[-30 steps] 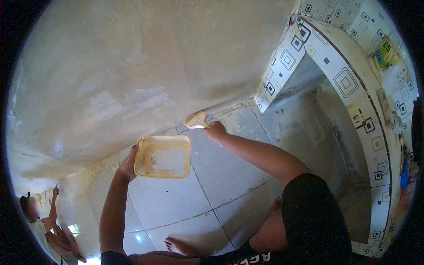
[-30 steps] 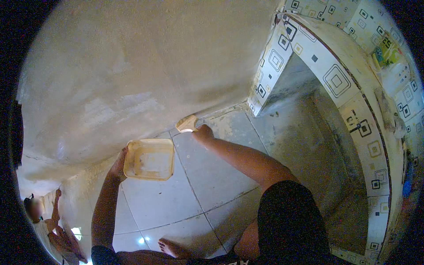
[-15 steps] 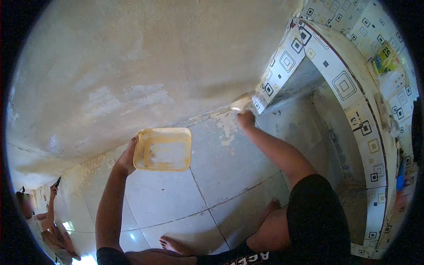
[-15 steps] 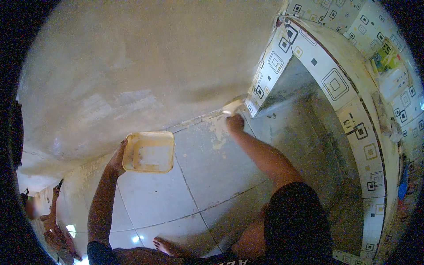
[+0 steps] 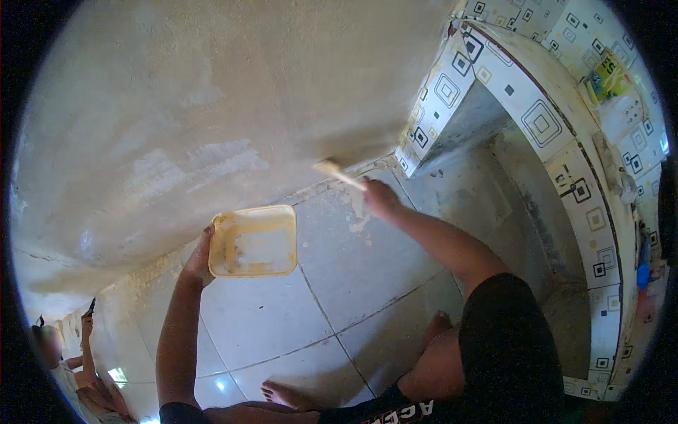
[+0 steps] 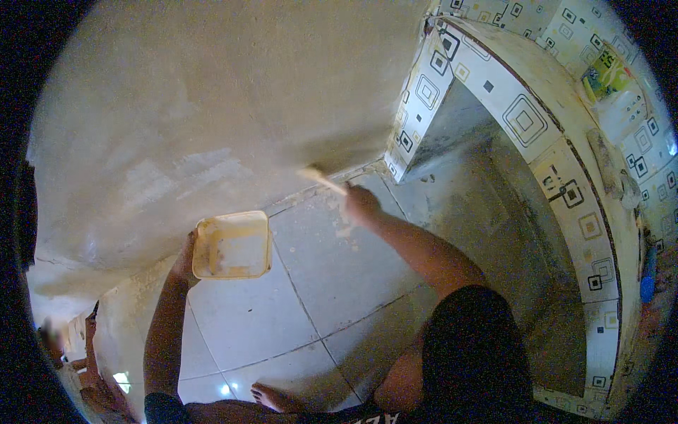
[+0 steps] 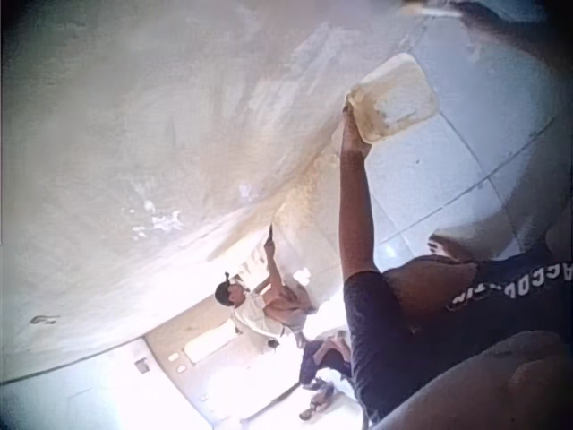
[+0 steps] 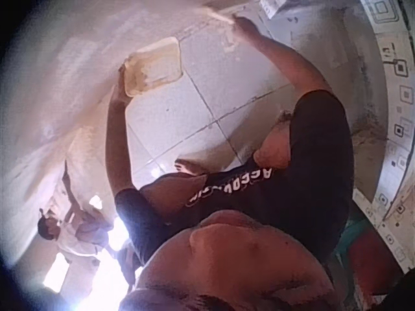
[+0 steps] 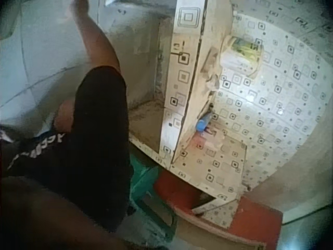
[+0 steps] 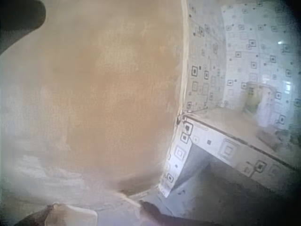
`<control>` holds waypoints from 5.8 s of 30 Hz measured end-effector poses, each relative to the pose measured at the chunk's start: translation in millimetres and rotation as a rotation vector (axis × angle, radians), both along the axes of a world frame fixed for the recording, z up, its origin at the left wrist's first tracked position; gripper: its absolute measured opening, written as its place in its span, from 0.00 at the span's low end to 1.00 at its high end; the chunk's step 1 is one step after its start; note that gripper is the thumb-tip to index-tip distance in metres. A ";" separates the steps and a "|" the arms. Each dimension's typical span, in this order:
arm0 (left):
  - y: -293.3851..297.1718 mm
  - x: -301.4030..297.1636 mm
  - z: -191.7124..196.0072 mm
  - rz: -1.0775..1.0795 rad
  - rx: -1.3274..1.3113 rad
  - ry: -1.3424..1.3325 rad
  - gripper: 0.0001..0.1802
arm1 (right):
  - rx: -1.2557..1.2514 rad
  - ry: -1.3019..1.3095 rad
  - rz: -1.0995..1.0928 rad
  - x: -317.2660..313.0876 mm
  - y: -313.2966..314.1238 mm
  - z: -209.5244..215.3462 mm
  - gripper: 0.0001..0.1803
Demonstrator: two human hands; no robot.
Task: Painting a wall or ceiling using a brush and a small tray of paint.
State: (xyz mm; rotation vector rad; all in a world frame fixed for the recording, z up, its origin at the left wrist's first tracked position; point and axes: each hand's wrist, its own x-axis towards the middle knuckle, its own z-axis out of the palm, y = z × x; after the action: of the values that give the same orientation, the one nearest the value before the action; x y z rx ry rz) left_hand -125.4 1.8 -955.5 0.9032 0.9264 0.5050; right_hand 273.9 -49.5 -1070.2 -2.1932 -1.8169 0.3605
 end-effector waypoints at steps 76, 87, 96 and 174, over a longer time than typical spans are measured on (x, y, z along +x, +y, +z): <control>-8.7 -30.2 -4.3 -0.165 0.013 0.071 0.37 | 0.565 0.383 0.138 -37.5 8.7 111.8 0.16; -2.2 -19.4 -3.8 -0.165 0.043 0.046 0.39 | 0.597 -0.023 -0.256 67.7 -32.6 85.5 0.17; -10.1 -3.8 -1.3 -0.180 -0.016 0.117 0.36 | 0.791 0.002 -0.358 90.9 -9.9 58.8 0.23; -5.8 -7.2 13.0 0.155 0.016 0.044 0.39 | 0.492 0.429 0.201 -137.8 -1.1 248.7 0.22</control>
State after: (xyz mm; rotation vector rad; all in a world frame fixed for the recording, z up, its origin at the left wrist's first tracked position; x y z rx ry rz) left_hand -132.6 -4.1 -942.5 0.8632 1.0391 0.6280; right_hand 136.1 -50.6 -821.5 -1.4789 -1.6653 0.3449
